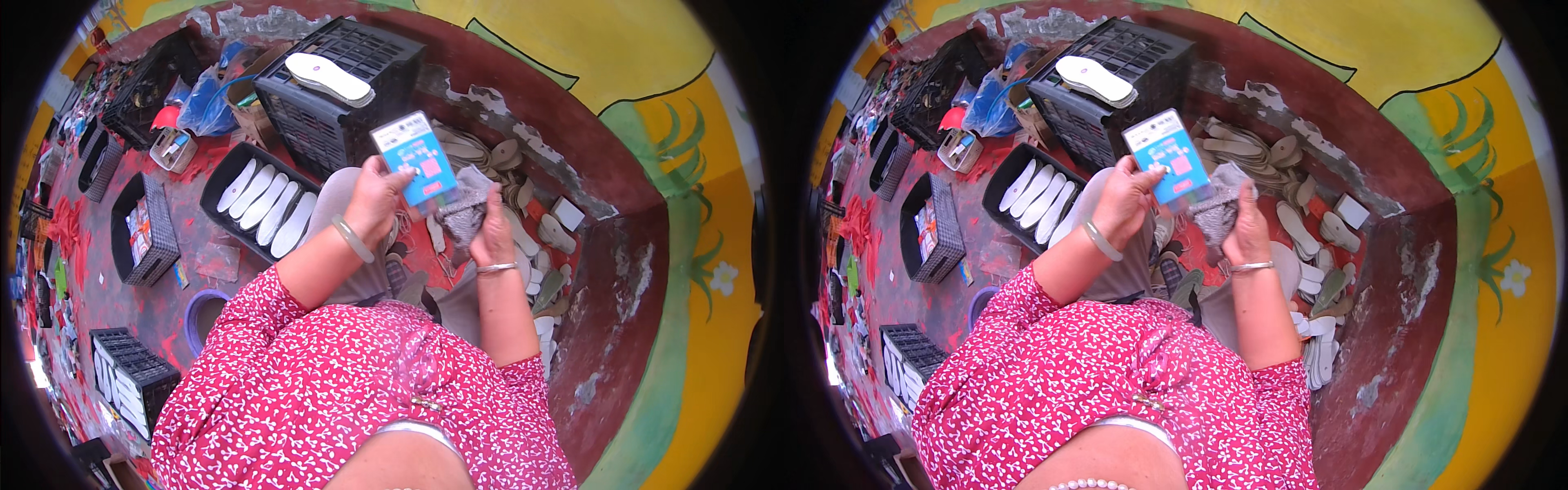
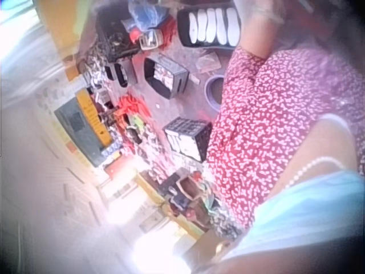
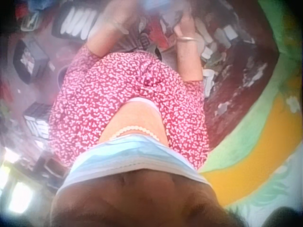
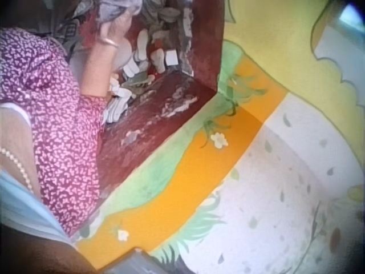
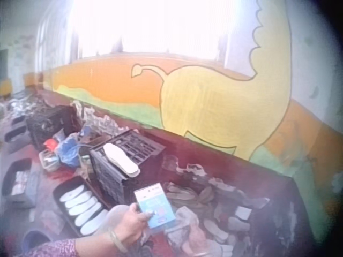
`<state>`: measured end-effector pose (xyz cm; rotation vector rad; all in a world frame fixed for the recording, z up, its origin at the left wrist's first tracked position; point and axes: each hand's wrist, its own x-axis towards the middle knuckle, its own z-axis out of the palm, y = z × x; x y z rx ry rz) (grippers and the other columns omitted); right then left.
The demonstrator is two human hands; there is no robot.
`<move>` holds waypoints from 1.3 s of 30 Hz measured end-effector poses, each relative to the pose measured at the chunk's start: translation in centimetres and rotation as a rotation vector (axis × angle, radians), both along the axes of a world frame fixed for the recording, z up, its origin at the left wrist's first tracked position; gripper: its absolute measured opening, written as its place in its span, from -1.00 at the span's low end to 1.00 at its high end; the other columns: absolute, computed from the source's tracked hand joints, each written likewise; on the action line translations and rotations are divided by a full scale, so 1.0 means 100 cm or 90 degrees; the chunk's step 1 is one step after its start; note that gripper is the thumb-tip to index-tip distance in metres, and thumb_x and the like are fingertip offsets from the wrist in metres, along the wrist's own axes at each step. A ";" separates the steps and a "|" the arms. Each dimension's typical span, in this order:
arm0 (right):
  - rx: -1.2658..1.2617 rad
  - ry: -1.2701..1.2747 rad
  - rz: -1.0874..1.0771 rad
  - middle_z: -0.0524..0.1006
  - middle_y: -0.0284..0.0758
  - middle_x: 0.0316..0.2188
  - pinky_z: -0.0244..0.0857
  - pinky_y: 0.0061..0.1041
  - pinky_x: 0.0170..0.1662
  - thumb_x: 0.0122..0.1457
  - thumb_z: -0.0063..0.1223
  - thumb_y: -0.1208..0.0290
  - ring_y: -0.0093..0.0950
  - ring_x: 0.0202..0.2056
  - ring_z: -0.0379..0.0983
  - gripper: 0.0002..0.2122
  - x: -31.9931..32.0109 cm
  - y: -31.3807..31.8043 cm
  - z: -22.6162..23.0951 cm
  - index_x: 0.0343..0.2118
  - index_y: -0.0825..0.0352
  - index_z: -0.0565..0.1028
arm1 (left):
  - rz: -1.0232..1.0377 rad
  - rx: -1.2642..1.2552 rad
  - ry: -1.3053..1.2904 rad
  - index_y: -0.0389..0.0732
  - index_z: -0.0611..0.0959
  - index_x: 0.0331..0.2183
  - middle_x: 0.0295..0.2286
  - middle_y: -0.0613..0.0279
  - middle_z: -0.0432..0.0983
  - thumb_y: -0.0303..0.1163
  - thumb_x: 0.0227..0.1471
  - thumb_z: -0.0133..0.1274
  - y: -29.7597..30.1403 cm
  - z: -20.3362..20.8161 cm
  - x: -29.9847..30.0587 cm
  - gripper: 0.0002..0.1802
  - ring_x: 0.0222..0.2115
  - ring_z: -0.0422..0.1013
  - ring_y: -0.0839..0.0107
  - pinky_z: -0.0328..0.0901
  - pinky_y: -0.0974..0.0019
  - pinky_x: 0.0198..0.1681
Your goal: The person wipes a pack of markers with a cloth and then wipes several shoe insoles before placing them into a crate.
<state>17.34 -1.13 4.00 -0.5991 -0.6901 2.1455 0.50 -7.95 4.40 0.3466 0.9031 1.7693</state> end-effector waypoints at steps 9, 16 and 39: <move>0.119 -0.236 -0.053 0.51 -0.32 -0.37 0.38 -0.53 -0.32 0.06 0.12 0.28 -0.51 -0.38 0.46 -0.72 -0.001 -0.014 0.000 -0.26 0.38 0.44 | -0.048 0.011 -0.066 -0.31 0.34 -0.18 -0.27 0.10 0.42 -0.60 -0.04 0.01 -0.008 0.009 0.022 -0.67 -0.26 0.42 0.34 0.38 0.23 -0.19; 0.016 -0.233 -0.032 0.50 -0.16 -0.37 0.41 -0.38 -0.26 0.07 -0.04 -0.03 -0.37 -0.34 0.48 -0.48 0.030 -0.002 0.012 -0.20 0.45 0.39 | -0.040 0.116 -0.126 -0.29 0.28 -0.10 -0.18 0.02 0.37 -0.56 0.03 -0.09 0.009 -0.001 -0.001 -0.65 -0.22 0.42 0.20 0.38 -0.06 -0.19; 1.129 -0.644 -0.162 0.11 -0.11 0.16 -0.19 -0.26 0.21 0.08 -0.03 0.30 -0.21 0.21 -0.06 -0.48 -0.030 -0.042 0.039 0.10 0.39 0.20 | -0.273 0.142 -0.246 -0.14 0.26 0.06 0.02 0.14 0.23 0.05 0.15 -0.38 -0.016 0.008 0.033 -0.41 0.01 0.22 0.27 0.09 0.21 0.10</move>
